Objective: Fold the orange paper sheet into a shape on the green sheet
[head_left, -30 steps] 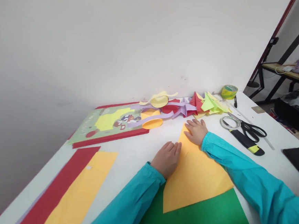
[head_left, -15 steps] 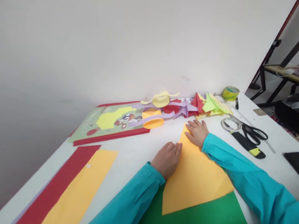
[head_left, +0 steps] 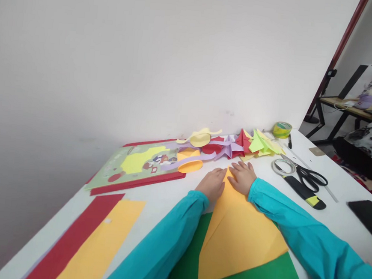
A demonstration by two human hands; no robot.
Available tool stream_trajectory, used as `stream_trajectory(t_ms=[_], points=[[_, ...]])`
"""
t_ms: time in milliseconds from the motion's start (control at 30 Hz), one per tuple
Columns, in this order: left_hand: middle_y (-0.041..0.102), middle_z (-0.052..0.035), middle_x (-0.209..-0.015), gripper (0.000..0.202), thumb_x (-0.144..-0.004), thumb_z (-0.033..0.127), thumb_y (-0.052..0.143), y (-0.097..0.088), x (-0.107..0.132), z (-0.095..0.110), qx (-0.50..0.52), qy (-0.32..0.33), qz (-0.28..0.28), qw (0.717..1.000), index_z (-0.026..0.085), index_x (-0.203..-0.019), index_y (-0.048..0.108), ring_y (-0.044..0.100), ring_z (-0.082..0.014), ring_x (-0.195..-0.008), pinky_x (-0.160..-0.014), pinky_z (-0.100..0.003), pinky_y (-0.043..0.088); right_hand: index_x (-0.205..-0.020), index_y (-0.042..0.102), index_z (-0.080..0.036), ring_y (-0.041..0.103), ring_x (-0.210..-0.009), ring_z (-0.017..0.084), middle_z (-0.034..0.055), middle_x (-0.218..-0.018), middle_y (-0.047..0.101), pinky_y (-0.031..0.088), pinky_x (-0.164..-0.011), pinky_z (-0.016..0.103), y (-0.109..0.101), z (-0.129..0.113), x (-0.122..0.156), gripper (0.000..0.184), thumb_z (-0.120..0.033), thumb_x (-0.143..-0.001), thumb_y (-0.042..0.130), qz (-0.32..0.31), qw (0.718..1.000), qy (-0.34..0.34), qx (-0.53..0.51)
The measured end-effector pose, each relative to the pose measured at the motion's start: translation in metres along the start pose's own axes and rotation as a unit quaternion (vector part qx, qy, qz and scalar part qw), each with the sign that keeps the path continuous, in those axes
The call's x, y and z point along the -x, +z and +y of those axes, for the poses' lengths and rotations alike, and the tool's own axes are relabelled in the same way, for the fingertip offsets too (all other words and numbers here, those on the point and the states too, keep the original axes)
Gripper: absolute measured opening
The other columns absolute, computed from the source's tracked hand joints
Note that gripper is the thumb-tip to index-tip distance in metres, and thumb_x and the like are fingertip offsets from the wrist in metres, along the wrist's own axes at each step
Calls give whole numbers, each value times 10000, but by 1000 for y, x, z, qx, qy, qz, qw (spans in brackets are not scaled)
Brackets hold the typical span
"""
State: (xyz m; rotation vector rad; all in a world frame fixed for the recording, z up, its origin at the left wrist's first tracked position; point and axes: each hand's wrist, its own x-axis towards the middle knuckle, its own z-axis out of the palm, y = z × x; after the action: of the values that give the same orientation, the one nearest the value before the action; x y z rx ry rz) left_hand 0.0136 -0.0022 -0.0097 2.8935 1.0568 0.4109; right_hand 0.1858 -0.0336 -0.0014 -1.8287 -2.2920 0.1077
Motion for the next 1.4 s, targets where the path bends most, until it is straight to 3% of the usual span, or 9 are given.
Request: stream_trajectory(t_ms=[167, 467, 1400], points=[[538, -196, -1335, 582, -790, 136, 475, 16, -26, -11, 24, -21, 2, 1000, 56, -1363, 415, 474, -278, -1272, -1053, -445, 409, -1394, 459, -202, 318, -1349, 335, 73, -1462, 451, 199, -1082, 617, 2, -1, -1, 530, -437, -924, 393, 6, 1000, 3, 1], [505, -227, -1359, 624, -798, 192, 485, 25, -25, -17, 52, -27, 14, 998, 19, -1386, 366, 444, -317, -1289, -1064, -494, 377, -1354, 497, -218, 325, -1339, 324, 80, -1446, 466, 203, -1082, 591, 0, -2, -1, 492, -426, -917, 408, 5, 1000, 2, -2], [612, -190, -1118, 621, -797, 204, 472, 0, -21, -5, -26, 4, 3, 1000, 34, -1386, 368, 536, -303, -1101, -962, -460, 423, -1392, 452, -232, 296, -1361, 318, 86, -1479, 421, 175, -1086, 602, 0, -2, -1, 514, -439, -927, 377, -4, 1000, 9, 18]])
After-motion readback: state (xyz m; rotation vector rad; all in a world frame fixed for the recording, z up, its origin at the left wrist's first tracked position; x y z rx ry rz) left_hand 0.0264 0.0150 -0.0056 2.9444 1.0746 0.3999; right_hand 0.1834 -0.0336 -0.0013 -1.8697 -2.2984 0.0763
